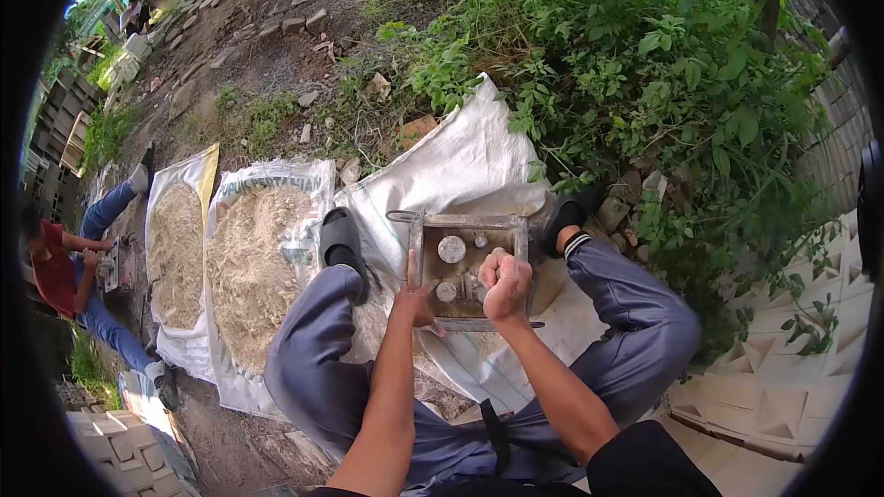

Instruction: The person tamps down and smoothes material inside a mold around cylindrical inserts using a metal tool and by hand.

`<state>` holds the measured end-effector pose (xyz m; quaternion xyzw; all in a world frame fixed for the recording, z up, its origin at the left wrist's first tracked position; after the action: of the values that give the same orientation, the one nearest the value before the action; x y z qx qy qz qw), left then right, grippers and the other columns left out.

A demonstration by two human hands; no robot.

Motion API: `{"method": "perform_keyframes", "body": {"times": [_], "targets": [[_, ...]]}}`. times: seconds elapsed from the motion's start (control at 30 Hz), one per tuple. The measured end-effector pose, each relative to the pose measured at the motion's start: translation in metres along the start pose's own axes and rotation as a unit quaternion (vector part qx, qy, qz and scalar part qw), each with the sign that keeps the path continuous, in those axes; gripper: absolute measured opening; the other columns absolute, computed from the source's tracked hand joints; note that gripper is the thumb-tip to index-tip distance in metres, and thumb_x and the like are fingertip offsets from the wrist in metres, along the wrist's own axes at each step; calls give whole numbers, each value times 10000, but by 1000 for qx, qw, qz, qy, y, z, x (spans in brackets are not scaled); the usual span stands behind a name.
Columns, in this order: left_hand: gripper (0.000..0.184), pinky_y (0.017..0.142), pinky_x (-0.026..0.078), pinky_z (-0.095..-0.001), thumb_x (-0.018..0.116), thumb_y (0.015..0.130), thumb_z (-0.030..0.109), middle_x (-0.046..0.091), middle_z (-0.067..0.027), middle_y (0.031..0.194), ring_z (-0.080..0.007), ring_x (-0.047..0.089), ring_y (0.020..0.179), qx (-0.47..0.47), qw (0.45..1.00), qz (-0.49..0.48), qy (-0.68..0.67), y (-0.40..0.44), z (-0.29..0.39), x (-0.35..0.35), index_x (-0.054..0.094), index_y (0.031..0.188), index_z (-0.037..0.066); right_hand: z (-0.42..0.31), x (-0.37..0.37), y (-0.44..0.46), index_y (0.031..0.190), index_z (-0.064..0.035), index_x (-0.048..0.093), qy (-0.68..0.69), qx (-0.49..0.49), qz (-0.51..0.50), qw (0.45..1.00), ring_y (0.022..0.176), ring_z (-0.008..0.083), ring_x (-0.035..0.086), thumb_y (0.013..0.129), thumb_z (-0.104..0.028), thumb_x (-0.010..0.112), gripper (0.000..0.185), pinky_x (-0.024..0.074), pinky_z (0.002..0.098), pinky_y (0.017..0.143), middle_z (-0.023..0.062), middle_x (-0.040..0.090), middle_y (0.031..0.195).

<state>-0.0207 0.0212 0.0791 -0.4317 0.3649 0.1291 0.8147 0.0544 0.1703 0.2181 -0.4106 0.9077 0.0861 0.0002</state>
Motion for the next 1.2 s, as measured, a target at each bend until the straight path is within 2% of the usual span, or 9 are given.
{"method": "perform_keyframes", "body": {"times": [0.13,0.23,0.37,0.7,0.73,0.83,0.97,1.1,1.2], "targets": [[1210,1111,371,-440,949,355,405,-368,-191,1488,-400,318,1387,-3,1000,-1,-10,-1,-5,8,431,1439,265,23,-2,-23,529,-51,337,-35,-136,16,990,445,138,368,946,-371,314,526,265,300,448,44,378,489],[1229,1116,366,-437,948,333,413,-363,-202,1488,-410,313,1386,8,1000,13,-6,5,-7,9,432,1439,261,18,-2,-12,526,-52,340,-27,-47,-26,998,436,140,378,942,-405,315,546,257,300,436,45,381,483],[1241,1127,351,-426,948,326,423,-358,-208,1489,-416,302,1389,51,996,65,12,7,-13,16,433,1440,232,18,-7,-37,528,-46,343,60,-149,40,986,417,154,366,904,-363,331,492,252,313,430,49,392,485],[1246,1137,335,-413,953,338,408,-377,-193,1482,-403,255,1413,40,998,51,-14,2,-7,9,419,1449,230,19,-4,-19,522,-60,319,-25,-136,13,990,447,123,340,920,-388,338,517,234,297,434,31,375,491],[1246,1137,335,-413,953,338,408,-377,-193,1482,-403,255,1413,45,997,53,-15,4,-3,5,419,1449,230,19,0,-16,519,-63,325,23,5,30,999,456,120,325,933,-442,340,562,234,292,436,26,381,508],[1211,1123,359,-418,953,361,386,-365,-181,1493,-415,281,1398,10,1000,14,-16,4,-3,-2,428,1442,235,5,-2,-15,528,-58,325,115,32,91,989,455,122,326,938,-448,331,566,242,286,445,30,377,504],[1149,1098,394,-425,953,383,346,-326,-174,1514,-419,348,1358,32,997,36,-62,1,-5,5,462,1415,230,34,-4,-24,550,-65,333,3,-105,23,994,466,117,331,945,-504,315,591,239,270,458,26,375,514],[1156,1088,403,-422,954,385,334,-308,-173,1523,-420,358,1346,19,999,25,-38,1,-5,5,449,1421,238,0,1,-14,551,-61,337,78,6,72,994,441,138,336,942,-495,302,586,243,289,437,40,376,509],[1164,1085,406,-420,956,385,329,-299,-165,1529,-426,359,1342,22,998,25,-53,1,-13,9,443,1425,232,17,8,-15,550,-64,345,20,-74,33,996,448,127,331,943,-505,310,592,245,282,443,32,372,511]]}}
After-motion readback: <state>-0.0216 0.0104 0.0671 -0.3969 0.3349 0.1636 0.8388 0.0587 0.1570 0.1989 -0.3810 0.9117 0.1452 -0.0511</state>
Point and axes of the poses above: each hand's wrist, its own y-axis towards the middle knuckle, its own x-axis out of the palm, z = x × y, the point moved 2 cm from there along y, towards the middle knuckle
